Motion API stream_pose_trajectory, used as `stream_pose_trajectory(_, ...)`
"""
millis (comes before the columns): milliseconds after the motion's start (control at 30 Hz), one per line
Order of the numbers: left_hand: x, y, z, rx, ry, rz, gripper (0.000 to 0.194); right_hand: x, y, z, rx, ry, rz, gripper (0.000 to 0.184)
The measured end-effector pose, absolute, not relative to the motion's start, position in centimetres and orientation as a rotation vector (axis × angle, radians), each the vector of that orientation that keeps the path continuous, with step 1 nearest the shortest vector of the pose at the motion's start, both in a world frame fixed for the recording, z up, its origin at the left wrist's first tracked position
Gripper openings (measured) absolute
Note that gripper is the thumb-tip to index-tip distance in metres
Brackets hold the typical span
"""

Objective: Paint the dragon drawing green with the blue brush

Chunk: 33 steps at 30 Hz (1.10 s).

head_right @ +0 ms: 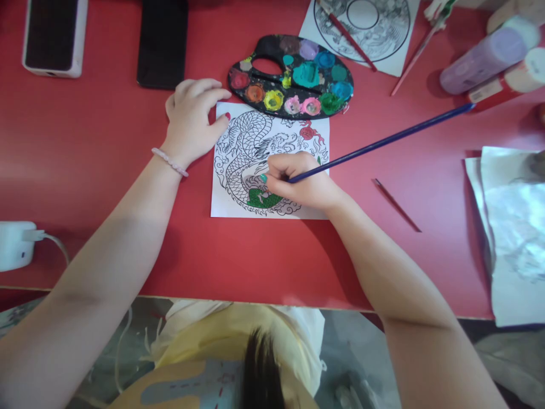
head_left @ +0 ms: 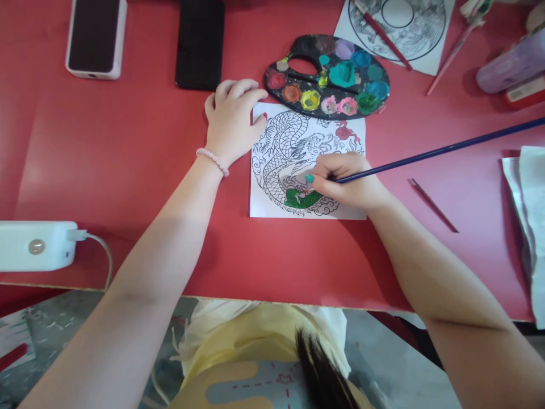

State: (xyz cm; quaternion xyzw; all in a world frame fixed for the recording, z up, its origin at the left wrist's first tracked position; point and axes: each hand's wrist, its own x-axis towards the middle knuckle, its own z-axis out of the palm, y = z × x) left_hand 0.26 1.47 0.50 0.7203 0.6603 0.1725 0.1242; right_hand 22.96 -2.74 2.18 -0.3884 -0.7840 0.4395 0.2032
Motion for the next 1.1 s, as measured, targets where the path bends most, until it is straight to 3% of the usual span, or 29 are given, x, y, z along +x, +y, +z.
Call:
stream_pose_trajectory(200,0.28,1.52,0.58,2.087,1.928,0.484,0.054,22.96,-2.73,2.21,-1.082,-2.191,1.227,0.047)
stream_pose_trajectory(1100,0.39,1.49,0.14,2.122,1.929,0.562,0.042,22.88,-2.91,2.15,-1.03,-2.214,1.243,0.043)
